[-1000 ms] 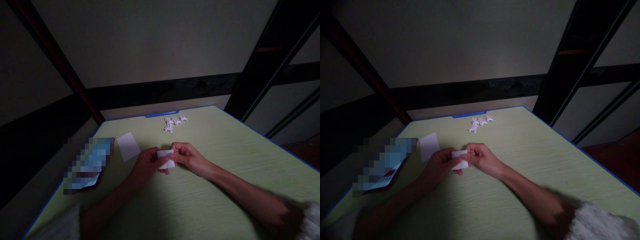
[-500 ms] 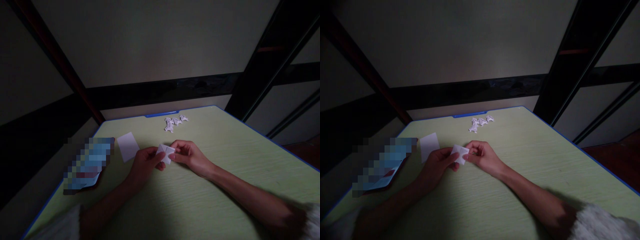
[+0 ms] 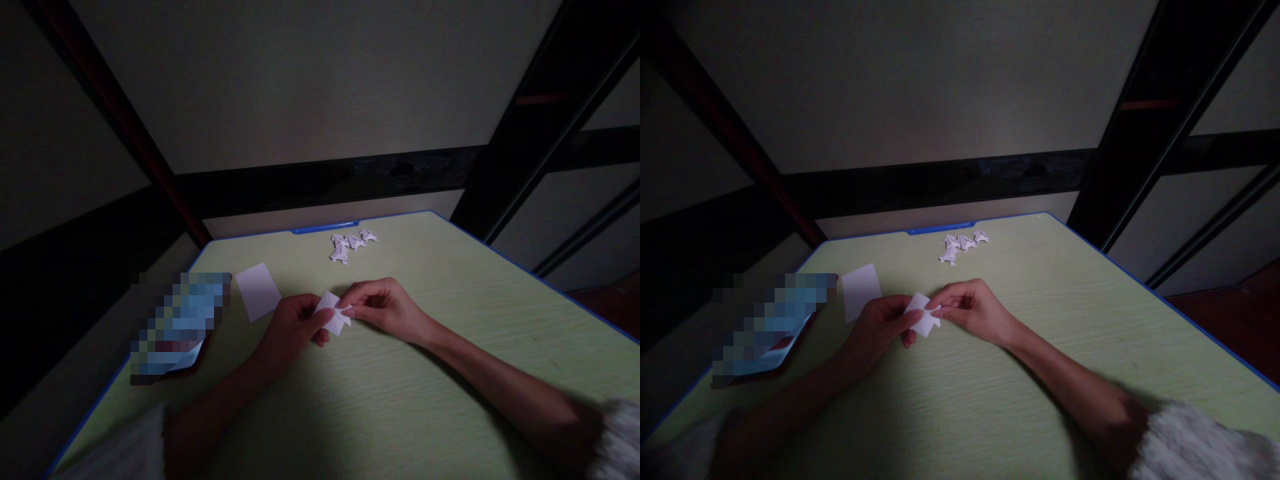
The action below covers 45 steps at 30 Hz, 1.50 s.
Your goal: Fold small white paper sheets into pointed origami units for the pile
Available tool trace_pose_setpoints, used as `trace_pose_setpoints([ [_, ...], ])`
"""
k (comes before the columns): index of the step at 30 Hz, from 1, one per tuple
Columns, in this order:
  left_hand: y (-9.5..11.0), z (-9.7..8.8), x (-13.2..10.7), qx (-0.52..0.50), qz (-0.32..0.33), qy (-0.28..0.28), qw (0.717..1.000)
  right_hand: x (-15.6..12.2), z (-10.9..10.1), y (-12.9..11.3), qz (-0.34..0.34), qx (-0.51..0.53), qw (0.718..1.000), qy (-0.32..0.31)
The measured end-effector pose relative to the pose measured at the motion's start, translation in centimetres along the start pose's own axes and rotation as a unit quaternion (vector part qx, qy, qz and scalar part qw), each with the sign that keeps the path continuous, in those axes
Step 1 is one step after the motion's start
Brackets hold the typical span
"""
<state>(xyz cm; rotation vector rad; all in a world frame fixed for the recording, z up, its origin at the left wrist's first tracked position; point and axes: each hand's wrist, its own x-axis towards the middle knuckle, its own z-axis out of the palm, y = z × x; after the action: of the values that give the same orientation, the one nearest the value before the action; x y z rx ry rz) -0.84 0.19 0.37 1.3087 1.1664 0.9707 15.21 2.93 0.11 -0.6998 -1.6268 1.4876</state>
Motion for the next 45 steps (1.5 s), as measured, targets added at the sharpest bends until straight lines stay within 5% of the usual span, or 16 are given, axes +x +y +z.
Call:
trace_pose_setpoints([
  [20, -0.27, 0.12, 0.21, 0.037, -0.006, -0.012, 0.999, 0.21, 0.27, -0.08, 0.046, -0.034, 0.998, 0.04],
  [45, 0.06, -0.22, 0.18, 0.032, -0.023, -0.064, 0.997, 0.07, 0.11, 0.01, 0.042, -0.016, 0.999, 0.01],
])
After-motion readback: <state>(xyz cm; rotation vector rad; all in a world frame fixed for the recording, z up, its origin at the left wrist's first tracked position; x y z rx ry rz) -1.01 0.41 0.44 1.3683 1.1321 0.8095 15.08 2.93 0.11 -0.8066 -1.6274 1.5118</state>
